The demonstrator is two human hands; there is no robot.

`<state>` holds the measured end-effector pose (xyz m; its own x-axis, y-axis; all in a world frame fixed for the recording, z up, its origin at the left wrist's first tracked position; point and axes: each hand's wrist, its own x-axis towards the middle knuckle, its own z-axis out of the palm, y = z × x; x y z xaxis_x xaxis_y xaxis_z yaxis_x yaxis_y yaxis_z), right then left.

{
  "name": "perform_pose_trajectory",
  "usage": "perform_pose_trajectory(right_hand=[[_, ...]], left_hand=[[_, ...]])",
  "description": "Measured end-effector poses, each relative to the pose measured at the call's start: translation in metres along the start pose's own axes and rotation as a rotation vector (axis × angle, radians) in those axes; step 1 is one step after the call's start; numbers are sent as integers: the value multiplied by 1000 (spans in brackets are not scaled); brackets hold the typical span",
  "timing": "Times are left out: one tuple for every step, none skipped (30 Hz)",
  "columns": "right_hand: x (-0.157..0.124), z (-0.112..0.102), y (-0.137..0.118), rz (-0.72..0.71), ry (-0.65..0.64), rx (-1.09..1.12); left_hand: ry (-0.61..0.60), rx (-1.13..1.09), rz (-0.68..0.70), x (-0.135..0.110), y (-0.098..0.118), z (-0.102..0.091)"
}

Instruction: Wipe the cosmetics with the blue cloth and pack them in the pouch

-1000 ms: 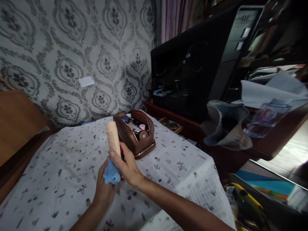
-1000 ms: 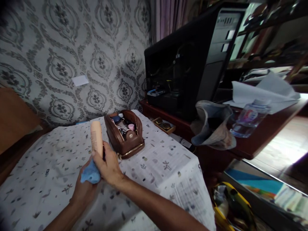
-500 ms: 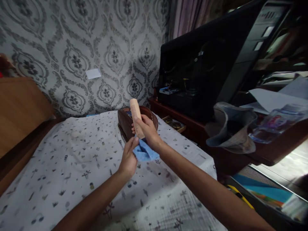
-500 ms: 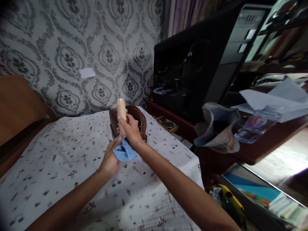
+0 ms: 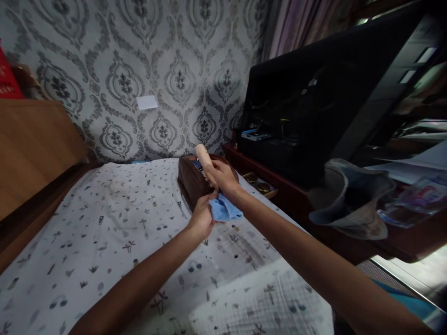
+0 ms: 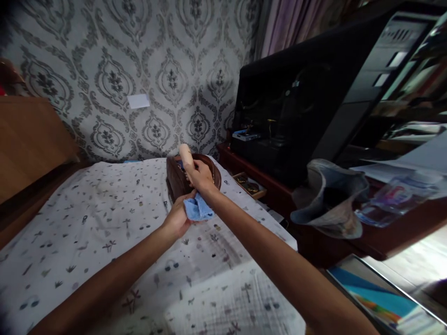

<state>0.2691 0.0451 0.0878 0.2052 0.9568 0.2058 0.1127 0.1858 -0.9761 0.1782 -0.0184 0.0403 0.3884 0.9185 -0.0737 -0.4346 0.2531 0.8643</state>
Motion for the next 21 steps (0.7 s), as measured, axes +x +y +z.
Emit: perform_pose_trajectory(right_hand=[[4,0,-1,-16,11,-36],[7,-1,-2,-42,23,-105],[10,-2,-3,-76,33,-221],[12,-2,-5,-109,40,-368],[15,-2,-7,-136,44,-522],[16,-2,-9,-153,43,-661],[17,-1,-11,-156,37,-762],[18,0,-13,-146,26,-812],[18,1,-14,-135,16,-836],[19,3,-15,-127,5,-852],[20,5,-16,-120,-6,-876],[21,6,-16,-112,-17,-899],[22,8,-16,-103,-28,-921],[24,9,-16,-93,-38,-940],[26,10,-16,-84,-48,-957],[28,11,-16,-73,-56,-972],[30,12,-16,-64,-65,-986],[31,12,-16,-54,-73,-997],[33,13,-17,-45,-81,-1005],[34,14,-17,-34,-89,-1012],[35,15,-18,-21,-98,-1017]], left_hand=[[-11,0,5,1,0,0],[-23,0,15,1,-1,-1],[-34,-2,28,1,-2,-1],[-42,-4,40,0,-2,-3],[-47,-6,48,-2,-3,-4],[-51,-7,52,-4,-3,-6],[-57,0,51,-7,-3,-8],[-64,15,46,-10,-2,-11],[-72,37,43,-13,-1,-14],[-79,60,44,-16,-1,-17],[-83,86,48,-19,0,-21],[-87,117,53,-22,1,-25],[-91,151,57,-25,2,-30],[-95,187,64,-27,3,-34],[-100,224,71,-29,3,-40],[-106,260,77,-31,4,-45],[-111,290,81,-33,4,-50],[-113,313,82,-34,4,-56],[-112,332,80,-35,4,-61],[-108,348,77,-36,3,-66],[-102,361,74,-37,3,-70]])
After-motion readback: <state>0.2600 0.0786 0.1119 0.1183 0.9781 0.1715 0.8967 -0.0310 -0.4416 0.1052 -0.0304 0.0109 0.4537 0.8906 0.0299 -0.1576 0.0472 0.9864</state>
